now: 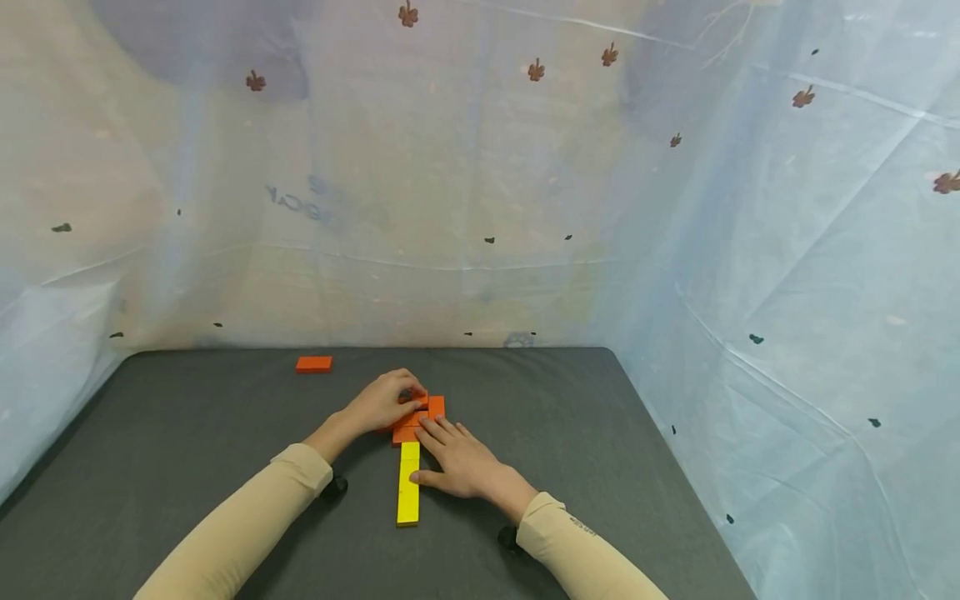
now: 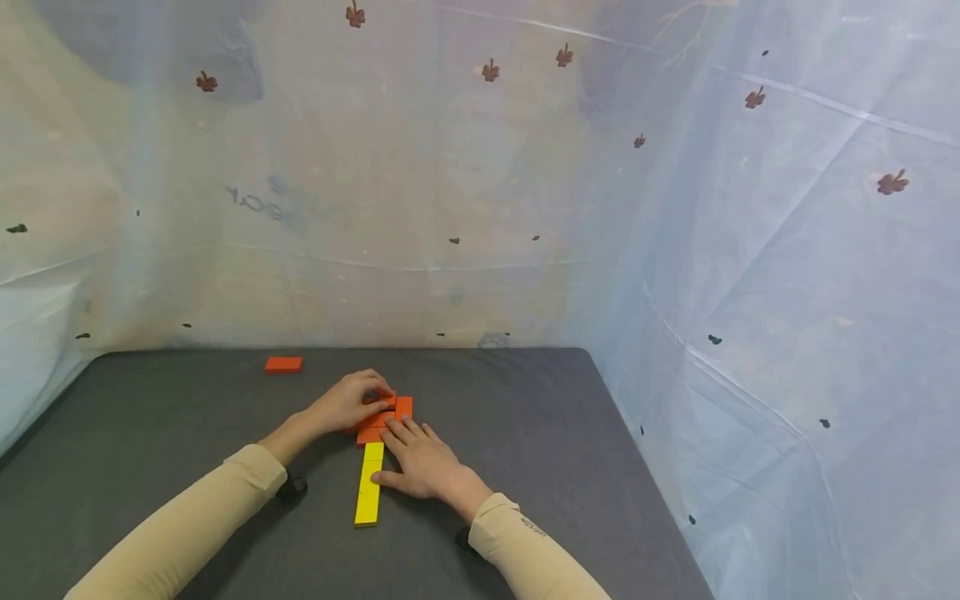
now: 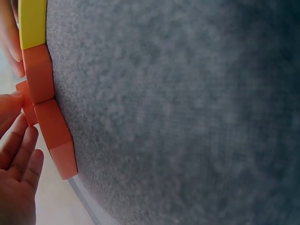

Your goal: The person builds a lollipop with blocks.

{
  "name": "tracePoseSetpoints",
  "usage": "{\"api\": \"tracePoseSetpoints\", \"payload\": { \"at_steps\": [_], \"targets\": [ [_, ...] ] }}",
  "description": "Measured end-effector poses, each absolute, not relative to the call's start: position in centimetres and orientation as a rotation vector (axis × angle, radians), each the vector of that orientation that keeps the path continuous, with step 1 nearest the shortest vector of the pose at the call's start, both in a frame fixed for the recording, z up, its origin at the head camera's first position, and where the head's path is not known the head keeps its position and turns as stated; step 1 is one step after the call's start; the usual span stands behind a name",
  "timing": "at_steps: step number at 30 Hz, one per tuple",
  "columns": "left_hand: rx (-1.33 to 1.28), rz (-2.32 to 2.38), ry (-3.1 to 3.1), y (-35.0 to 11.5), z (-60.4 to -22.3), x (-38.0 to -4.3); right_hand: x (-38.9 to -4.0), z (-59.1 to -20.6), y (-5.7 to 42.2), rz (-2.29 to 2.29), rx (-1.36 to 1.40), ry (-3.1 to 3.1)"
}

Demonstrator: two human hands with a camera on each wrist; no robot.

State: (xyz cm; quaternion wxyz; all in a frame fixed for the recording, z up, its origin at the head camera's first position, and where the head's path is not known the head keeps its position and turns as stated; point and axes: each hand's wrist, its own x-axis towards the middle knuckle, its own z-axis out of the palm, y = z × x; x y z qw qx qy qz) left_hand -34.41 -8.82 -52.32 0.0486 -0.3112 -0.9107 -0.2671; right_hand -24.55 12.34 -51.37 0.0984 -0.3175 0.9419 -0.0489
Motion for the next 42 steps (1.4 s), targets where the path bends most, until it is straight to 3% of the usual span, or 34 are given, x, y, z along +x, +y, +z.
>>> {"api": "tracePoseSetpoints", "payload": {
  "at_steps": [29, 42],
  "targets": [
    [-0.942, -0.821, -2.818, -9.2, -52.2, -34.6, -24.5, -51.1, 12.2, -0.134, -0.951, 2.800],
    [-0.779, -0.862, -2.742, -13.2, -50.4, -35.6, -24.2, -51.1, 12.1, -0.119, -0.947, 2.809]
  ]
}}
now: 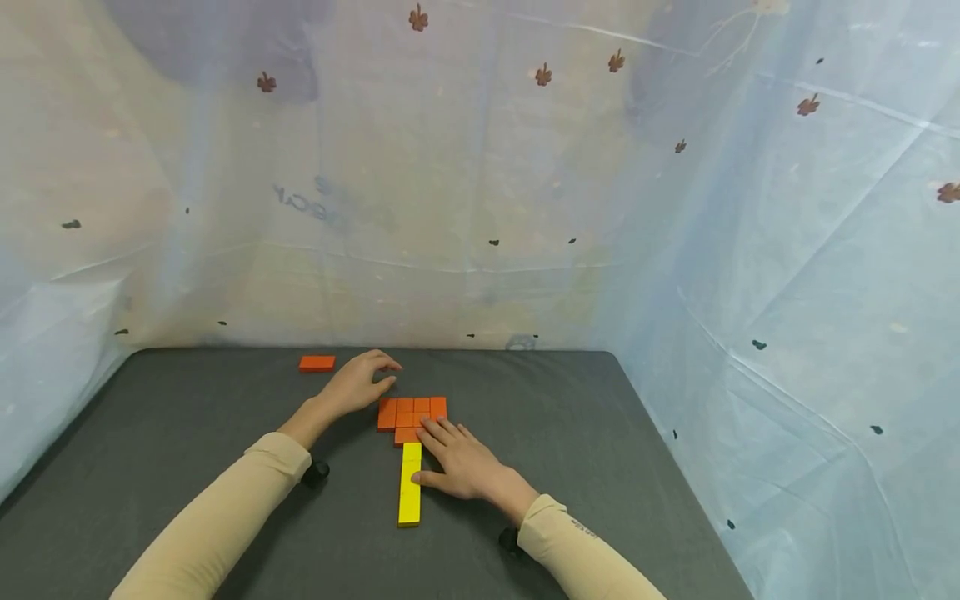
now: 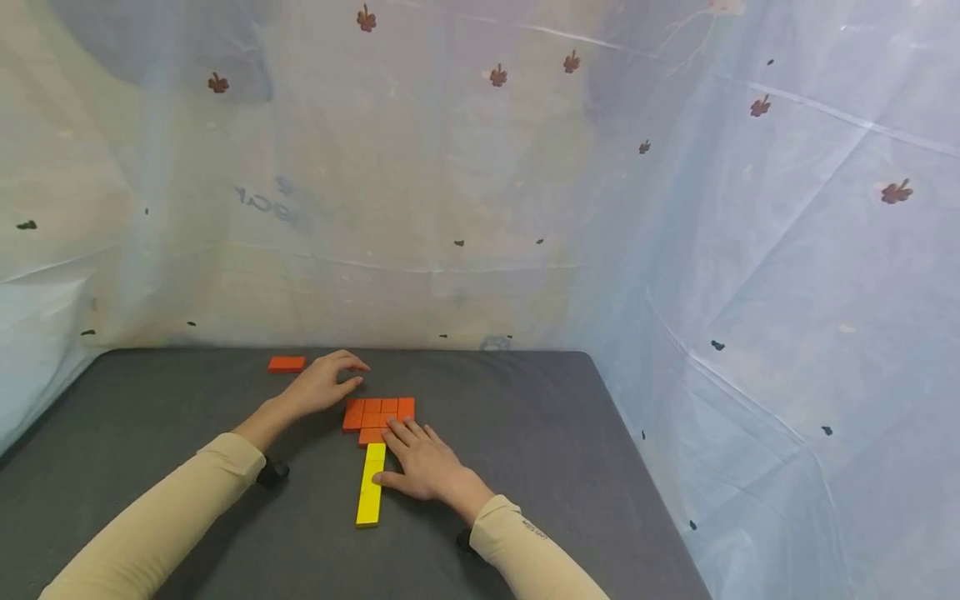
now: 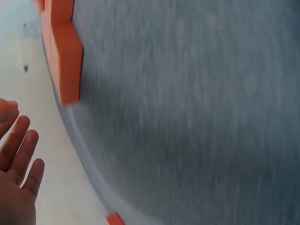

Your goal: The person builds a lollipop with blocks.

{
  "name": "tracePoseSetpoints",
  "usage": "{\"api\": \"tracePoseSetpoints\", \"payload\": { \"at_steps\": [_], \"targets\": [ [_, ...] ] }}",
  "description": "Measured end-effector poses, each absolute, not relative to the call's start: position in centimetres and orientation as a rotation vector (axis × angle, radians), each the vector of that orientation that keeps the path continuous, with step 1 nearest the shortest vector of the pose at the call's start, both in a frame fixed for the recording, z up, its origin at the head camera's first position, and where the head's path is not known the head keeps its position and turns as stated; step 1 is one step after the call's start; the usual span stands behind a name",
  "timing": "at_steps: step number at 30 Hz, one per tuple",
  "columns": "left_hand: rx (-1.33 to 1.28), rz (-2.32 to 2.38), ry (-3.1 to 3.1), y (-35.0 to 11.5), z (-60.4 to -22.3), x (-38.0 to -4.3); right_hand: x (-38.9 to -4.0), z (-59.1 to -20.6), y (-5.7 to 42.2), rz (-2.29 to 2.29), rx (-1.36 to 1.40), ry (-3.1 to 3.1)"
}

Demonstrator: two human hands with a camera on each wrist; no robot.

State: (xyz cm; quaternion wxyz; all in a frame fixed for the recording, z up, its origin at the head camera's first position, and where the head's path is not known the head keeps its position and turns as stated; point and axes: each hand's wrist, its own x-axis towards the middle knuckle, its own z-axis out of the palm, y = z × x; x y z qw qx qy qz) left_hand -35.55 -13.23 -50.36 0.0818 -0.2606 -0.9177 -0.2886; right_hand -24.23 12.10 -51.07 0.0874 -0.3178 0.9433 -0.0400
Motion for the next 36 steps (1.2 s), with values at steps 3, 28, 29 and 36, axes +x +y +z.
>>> {"api": "tracePoseSetpoints", "payload": {
  "at_steps": [3, 28, 29, 36],
  "targets": [
    [-0.729, -0.871, -2.754, -14.6, -49.9, -36.0, -24.3, -51.0, 12.1, -0.117, -0.951, 2.813],
    [-0.450, -0.763, -2.876, -24.0, -50.1, -37.8, -24.0, -50.9, 12.2, -0.152, -0.940, 2.798],
    [-0.443, -0.756, -2.885, -24.1, -50.0, -37.7, -24.0, -50.9, 12.2, -0.152, -0.938, 2.796],
    [-0.410, -0.675, -2.933, -25.0, -50.0, -37.8, -24.2, -51.1, 12.2, -0.151, -0.938, 2.798]
  ]
}}
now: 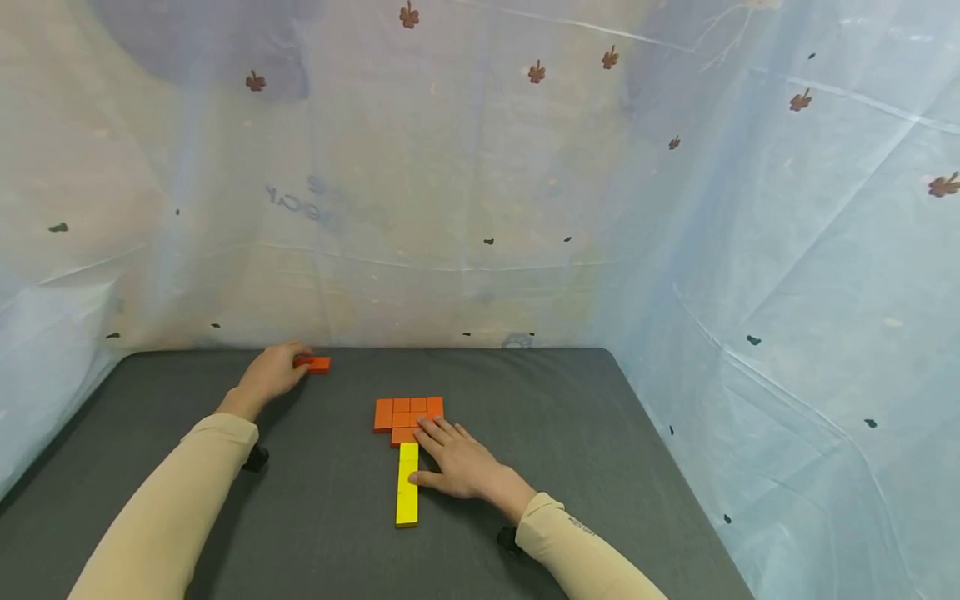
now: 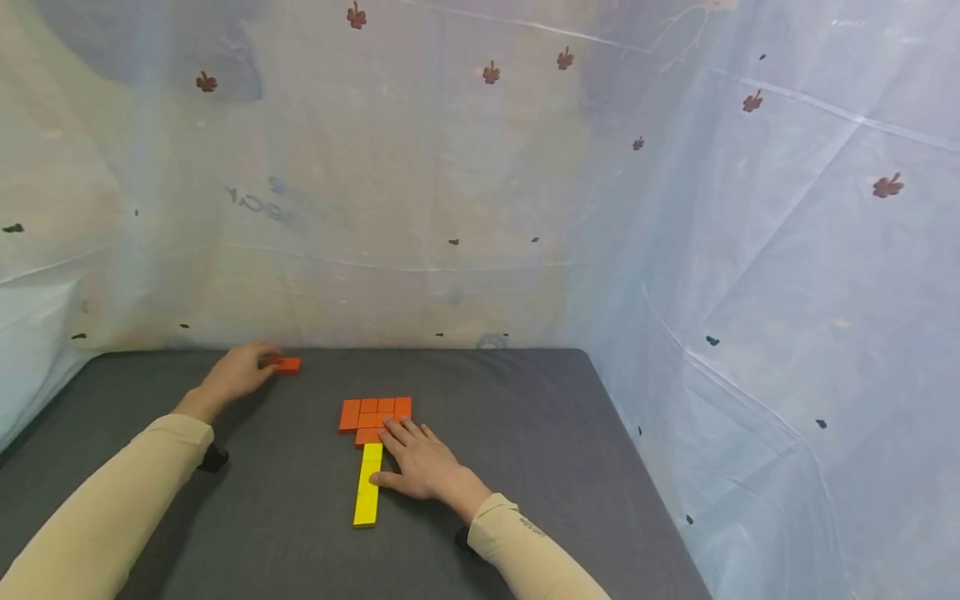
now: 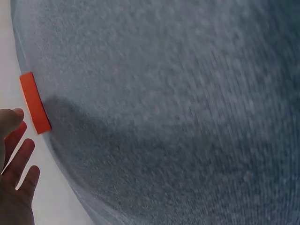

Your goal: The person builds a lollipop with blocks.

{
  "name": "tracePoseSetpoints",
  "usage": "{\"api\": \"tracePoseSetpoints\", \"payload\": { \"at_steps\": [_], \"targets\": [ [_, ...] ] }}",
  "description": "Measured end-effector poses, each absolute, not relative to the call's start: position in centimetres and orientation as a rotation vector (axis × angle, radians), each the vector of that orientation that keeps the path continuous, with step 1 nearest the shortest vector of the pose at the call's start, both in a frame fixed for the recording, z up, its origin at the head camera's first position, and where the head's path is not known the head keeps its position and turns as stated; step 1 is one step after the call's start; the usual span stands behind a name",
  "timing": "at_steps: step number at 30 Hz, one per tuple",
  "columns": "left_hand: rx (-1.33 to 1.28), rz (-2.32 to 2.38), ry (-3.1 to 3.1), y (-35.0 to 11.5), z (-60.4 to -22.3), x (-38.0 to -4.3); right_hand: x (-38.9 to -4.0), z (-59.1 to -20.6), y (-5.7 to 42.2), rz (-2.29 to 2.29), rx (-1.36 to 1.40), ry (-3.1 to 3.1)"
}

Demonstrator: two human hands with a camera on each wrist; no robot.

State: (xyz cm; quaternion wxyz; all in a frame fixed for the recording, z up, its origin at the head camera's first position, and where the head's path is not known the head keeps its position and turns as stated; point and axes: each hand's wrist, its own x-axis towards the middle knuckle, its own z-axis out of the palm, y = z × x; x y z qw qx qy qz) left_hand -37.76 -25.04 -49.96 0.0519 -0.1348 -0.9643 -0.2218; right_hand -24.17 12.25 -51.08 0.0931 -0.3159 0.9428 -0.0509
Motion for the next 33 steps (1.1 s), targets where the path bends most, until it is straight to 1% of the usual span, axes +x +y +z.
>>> {"api": "tracePoseSetpoints", "payload": {
  "at_steps": [15, 33],
  "targets": [
    [-0.384, -0.561, -2.964, -25.8, -50.7, -37.6, -24.1, -51.2, 12.2, -0.149, -0.946, 2.798],
    [-0.399, -0.690, -2.922, -26.0, -51.3, -37.1, -24.0, -50.9, 12.2, -0.133, -0.943, 2.799]
  ]
}}
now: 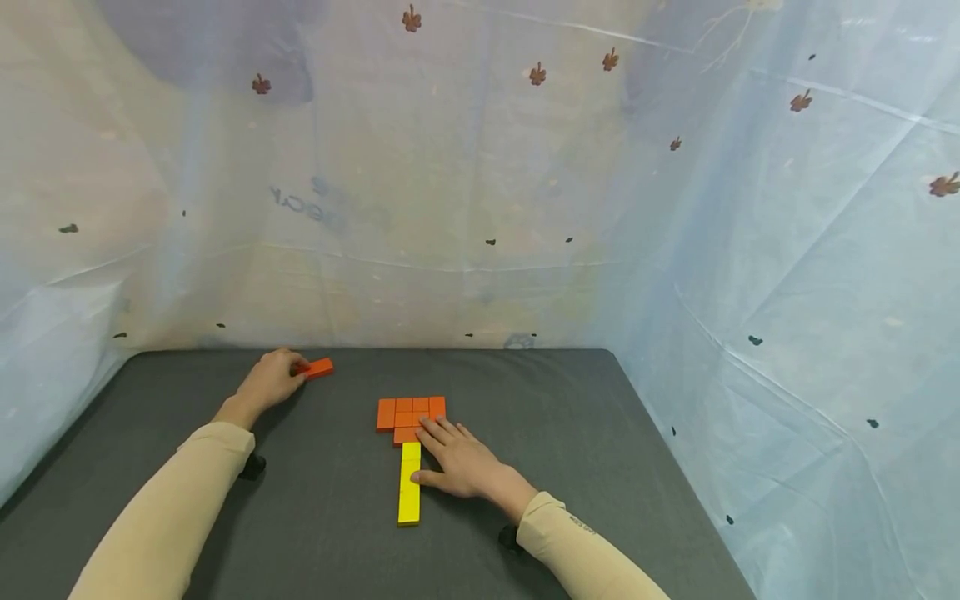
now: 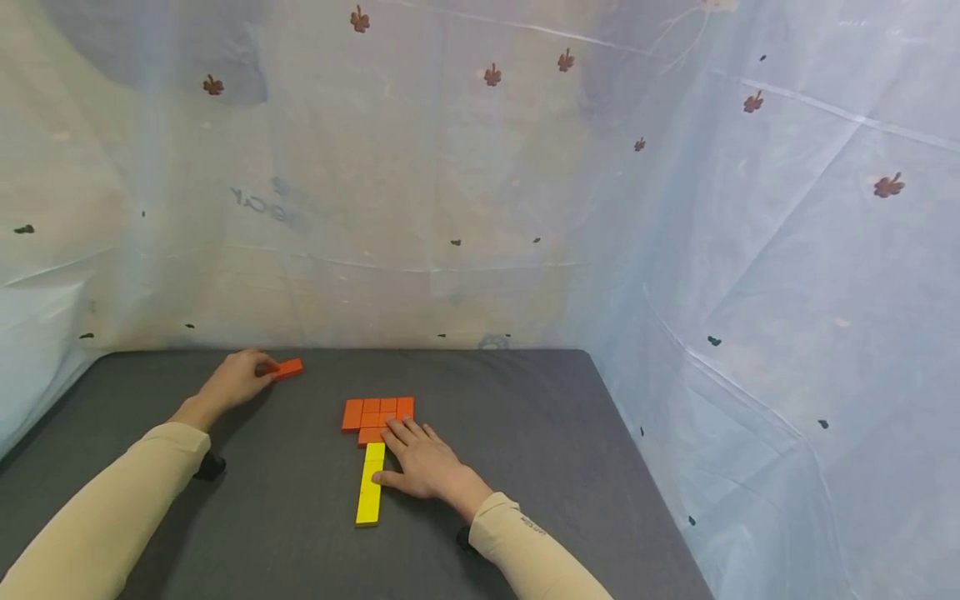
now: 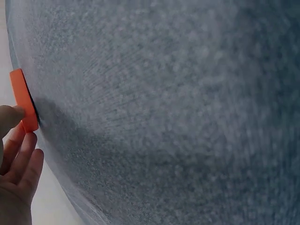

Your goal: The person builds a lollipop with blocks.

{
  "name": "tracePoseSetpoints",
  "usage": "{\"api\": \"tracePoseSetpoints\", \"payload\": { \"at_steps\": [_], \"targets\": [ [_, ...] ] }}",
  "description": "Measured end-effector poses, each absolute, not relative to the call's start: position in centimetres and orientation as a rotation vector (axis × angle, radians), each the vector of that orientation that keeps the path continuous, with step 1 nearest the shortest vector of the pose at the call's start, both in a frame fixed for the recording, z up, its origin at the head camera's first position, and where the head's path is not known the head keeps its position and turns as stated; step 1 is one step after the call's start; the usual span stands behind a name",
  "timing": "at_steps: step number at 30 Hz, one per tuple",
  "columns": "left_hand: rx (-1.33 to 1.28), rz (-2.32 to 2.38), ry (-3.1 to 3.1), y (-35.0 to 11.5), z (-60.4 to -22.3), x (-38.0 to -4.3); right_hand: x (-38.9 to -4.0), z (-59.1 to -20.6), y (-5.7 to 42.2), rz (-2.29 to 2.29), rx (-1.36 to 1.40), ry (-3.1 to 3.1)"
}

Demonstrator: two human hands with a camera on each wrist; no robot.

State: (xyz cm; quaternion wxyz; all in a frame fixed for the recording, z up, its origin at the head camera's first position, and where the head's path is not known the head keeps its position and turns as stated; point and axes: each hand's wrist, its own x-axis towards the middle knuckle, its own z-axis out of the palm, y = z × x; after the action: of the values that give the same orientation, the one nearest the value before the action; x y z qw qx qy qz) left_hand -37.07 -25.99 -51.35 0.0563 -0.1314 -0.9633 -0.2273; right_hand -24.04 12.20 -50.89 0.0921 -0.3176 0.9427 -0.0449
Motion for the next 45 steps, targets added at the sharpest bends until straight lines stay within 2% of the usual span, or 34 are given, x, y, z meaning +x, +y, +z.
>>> {"api": "tracePoseSetpoints", "payload": {
  "at_steps": [15, 31, 45],
  "targets": [
    [-0.565, -0.803, -2.800, -22.7, -49.9, -36.1, -24.0, -50.9, 12.4, -0.137, -0.944, 2.799],
    [-0.710, -0.835, -2.707, -16.6, -50.1, -35.6, -24.1, -51.1, 12.2, -0.127, -0.926, 2.806],
    [-0.834, -0.872, -2.687, -13.0, -50.8, -35.7, -24.4, -51.4, 12.2, -0.117, -0.925, 2.817]
  ]
}}
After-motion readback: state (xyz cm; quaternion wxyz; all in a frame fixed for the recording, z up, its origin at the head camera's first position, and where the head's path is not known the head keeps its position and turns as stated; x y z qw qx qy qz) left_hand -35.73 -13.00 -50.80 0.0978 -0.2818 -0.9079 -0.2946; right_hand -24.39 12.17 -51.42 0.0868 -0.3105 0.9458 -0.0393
